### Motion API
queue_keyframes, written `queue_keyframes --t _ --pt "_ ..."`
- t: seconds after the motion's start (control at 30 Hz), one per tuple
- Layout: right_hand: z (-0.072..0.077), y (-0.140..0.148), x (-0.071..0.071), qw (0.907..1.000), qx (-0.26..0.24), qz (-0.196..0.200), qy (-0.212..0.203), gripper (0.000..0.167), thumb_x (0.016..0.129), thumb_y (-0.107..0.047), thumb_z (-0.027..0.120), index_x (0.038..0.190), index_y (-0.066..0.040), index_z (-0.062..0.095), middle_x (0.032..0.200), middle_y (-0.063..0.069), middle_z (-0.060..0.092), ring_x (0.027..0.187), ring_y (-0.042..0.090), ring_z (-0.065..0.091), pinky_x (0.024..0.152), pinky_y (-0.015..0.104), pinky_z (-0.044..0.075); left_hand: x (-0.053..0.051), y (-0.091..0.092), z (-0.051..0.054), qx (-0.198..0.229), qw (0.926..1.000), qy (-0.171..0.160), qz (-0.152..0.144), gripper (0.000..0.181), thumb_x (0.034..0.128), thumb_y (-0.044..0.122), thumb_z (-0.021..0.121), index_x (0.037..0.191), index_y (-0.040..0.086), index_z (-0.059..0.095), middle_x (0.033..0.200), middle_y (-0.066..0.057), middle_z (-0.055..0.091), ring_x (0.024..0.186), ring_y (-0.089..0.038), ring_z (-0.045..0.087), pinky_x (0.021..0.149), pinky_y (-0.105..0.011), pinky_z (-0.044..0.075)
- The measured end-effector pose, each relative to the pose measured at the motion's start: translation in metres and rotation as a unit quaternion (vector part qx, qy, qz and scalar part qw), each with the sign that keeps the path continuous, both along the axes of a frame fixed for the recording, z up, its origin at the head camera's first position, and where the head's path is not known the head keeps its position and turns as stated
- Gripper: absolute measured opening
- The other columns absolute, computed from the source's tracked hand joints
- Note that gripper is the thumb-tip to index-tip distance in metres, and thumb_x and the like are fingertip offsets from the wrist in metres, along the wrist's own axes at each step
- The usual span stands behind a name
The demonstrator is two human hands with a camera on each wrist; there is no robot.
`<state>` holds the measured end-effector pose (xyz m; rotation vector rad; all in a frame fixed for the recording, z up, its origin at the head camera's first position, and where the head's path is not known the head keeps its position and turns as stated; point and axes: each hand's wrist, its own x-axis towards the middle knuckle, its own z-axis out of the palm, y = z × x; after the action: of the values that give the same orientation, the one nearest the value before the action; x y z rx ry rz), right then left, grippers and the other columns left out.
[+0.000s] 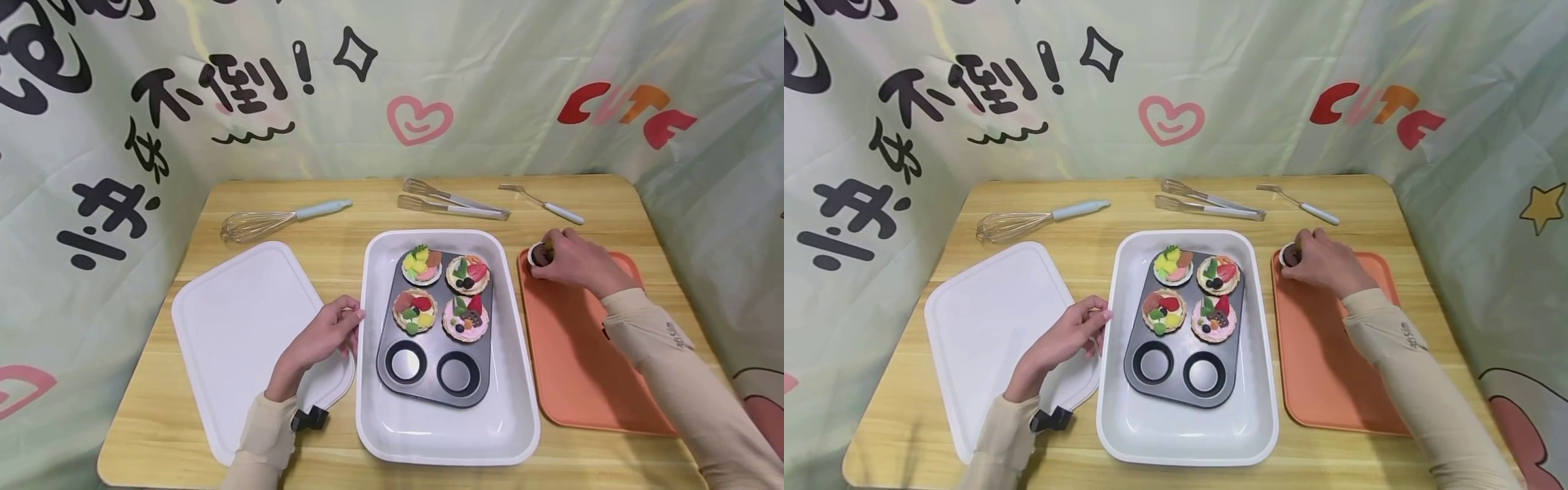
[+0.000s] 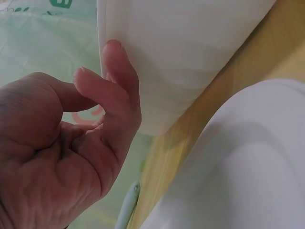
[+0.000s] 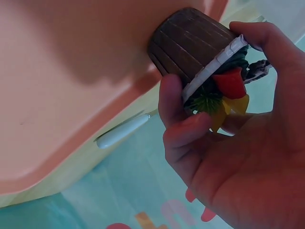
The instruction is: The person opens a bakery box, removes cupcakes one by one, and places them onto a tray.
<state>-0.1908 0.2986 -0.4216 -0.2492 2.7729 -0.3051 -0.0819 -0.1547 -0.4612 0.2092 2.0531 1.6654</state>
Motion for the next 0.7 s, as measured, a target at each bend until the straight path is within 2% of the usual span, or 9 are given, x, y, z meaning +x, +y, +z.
queue_keyframes --t 0.23,0.4,0.57,0.7 --pt "0.0009 -0.0021 0.0008 0.9999 -0.001 -0.003 -0.012 0.061 0.086 -0.040 0.062 0.123 0.005 0.045 0.113 0.028 0.045 0.083 0.037 0.052 0.070 0.051 0.045 0.0003 -0.0008 -0.0015 0.002 1.0000 0.002 -0.001 0.024 0.1067 0.017 0.049 0.112 -0.006 0.048 0.069 -0.017 0.059 0.055 -0.026 0.063 0.046 -0.028 0.051" --pt "0.0022 -0.0025 0.0015 0.9999 0.001 -0.004 -0.014 0.066 0.087 -0.043 0.063 0.128 0.005 0.044 0.116 0.029 0.045 0.087 0.039 0.054 0.073 0.056 0.046 0.0008 -0.0007 -0.0011 0.003 1.0000 0.003 0.000 0.024 0.1066 0.018 0.049 0.113 -0.006 0.048 0.069 -0.017 0.060 0.054 -0.025 0.063 0.046 -0.028 0.051" --pt "0.0034 -0.0031 0.0029 0.9999 0.000 -0.007 -0.012 0.073 0.088 -0.048 0.068 0.130 0.006 0.044 0.117 0.032 0.045 0.092 0.044 0.056 0.076 0.061 0.046 0.0011 -0.0006 -0.0012 0.001 1.0000 0.002 0.002 0.025 0.1066 0.018 0.049 0.113 -0.006 0.047 0.069 -0.017 0.059 0.054 -0.027 0.063 0.046 -0.028 0.051" --pt "0.0054 -0.0047 0.0051 0.9997 -0.004 -0.014 -0.017 0.086 0.088 -0.052 0.070 0.139 0.008 0.036 0.124 0.039 0.042 0.102 0.052 0.055 0.081 0.065 0.045 0.0012 -0.0003 -0.0024 0.002 1.0000 0.004 0.003 0.024 0.1066 0.017 0.049 0.113 -0.006 0.048 0.069 -0.021 0.060 0.054 -0.030 0.062 0.046 -0.027 0.050"
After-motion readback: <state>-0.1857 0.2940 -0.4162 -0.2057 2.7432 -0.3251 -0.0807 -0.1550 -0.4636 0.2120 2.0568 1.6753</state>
